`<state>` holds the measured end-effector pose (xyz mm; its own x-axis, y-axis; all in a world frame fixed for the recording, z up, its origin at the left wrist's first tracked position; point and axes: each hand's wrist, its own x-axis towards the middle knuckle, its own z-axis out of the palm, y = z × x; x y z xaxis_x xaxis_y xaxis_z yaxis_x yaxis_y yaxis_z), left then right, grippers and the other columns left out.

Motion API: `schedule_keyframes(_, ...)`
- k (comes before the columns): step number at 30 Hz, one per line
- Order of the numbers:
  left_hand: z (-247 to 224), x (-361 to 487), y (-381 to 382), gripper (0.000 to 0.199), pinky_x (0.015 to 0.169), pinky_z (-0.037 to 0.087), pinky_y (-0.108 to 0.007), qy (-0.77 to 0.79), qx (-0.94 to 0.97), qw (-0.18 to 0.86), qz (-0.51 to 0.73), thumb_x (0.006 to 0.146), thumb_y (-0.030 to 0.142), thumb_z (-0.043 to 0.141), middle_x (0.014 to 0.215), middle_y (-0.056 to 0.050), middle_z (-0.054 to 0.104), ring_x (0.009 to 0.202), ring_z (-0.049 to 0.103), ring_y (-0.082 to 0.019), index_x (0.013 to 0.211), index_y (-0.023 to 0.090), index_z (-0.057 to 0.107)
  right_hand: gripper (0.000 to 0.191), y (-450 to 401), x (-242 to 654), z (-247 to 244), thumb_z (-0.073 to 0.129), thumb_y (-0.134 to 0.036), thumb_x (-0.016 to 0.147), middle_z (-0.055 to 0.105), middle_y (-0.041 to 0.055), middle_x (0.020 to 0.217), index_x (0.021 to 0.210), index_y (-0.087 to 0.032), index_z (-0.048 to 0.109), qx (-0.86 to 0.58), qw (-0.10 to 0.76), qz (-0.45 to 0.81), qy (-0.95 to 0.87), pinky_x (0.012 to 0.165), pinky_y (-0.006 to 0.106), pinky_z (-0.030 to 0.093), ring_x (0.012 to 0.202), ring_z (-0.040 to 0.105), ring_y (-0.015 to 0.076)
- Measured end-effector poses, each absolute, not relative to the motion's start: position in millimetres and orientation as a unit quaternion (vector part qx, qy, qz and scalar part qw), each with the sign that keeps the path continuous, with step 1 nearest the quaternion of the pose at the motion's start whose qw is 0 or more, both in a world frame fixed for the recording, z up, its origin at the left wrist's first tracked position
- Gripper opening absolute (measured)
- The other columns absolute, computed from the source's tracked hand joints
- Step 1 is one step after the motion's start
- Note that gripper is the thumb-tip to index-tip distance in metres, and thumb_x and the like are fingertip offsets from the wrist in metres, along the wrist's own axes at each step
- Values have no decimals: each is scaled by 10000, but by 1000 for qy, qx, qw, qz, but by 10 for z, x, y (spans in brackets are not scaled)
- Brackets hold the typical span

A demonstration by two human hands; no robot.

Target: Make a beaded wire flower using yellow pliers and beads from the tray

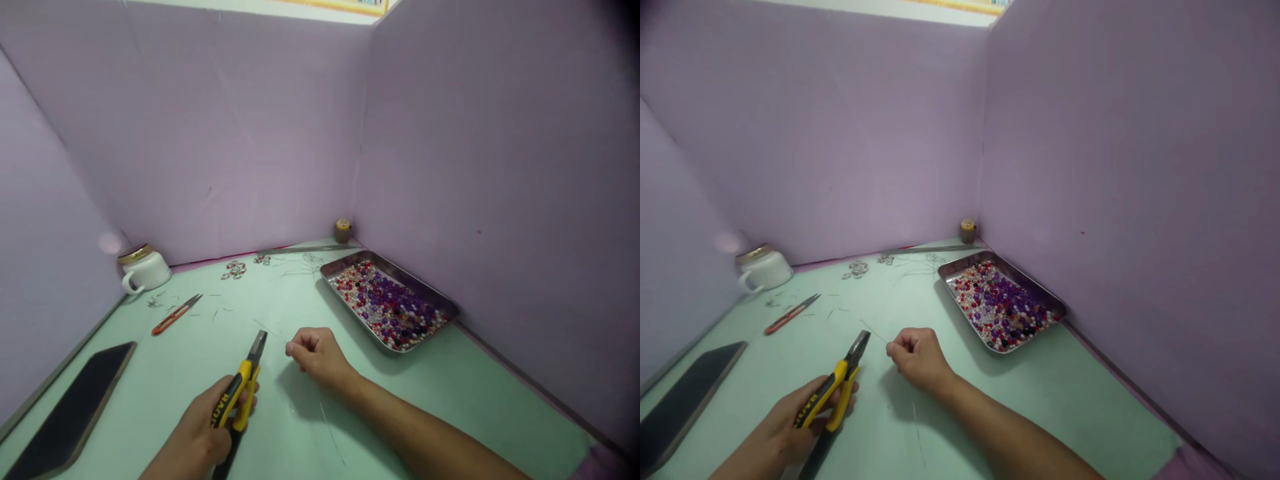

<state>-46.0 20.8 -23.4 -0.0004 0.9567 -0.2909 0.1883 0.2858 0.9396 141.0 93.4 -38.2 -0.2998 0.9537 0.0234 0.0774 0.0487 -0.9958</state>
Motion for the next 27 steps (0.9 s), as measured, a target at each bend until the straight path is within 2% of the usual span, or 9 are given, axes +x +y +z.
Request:
schedule_keyframes(4,-99,-334,140,304,638,387,-273,595,538,501,324,451,72,408,694,0,576,692,516,-181,705,174,542,182,931,1397,-402,526,-248,674,419,-46,438,520,-157,487,-422,404,531,-614,401,193,277,403,374,69)
schedule_keyframes(9,28,-269,141,296,606,394,-253,616,519,505,311,404,97,373,668,6,564,710,525,-184,651,192,507,193,921,1403,-397,518,-266,682,416,-44,444,524,-161,486,-433,383,526,-625,399,198,271,405,372,75)
schedule_keyframes(15,12,-316,190,224,496,343,-228,643,516,470,316,389,97,380,542,33,504,564,472,-149,557,187,498,235,920,1466,-383,489,-262,723,377,-43,451,515,-155,501,-425,385,405,-712,414,198,239,444,321,77)
schedule_keyframes(20,24,-401,222,187,485,399,-254,634,446,532,340,395,57,445,582,17,578,553,532,-172,524,186,483,248,918,1498,-357,477,-251,743,391,-36,450,521,-152,526,-419,377,320,-761,428,198,238,443,323,77)
schedule_keyframes(27,-26,-434,249,238,524,482,-323,615,346,589,395,387,-17,527,727,-60,660,707,625,-280,545,158,492,211,930,1536,-322,466,-168,729,465,-12,493,520,-158,487,-367,363,219,-828,471,204,255,466,377,82)
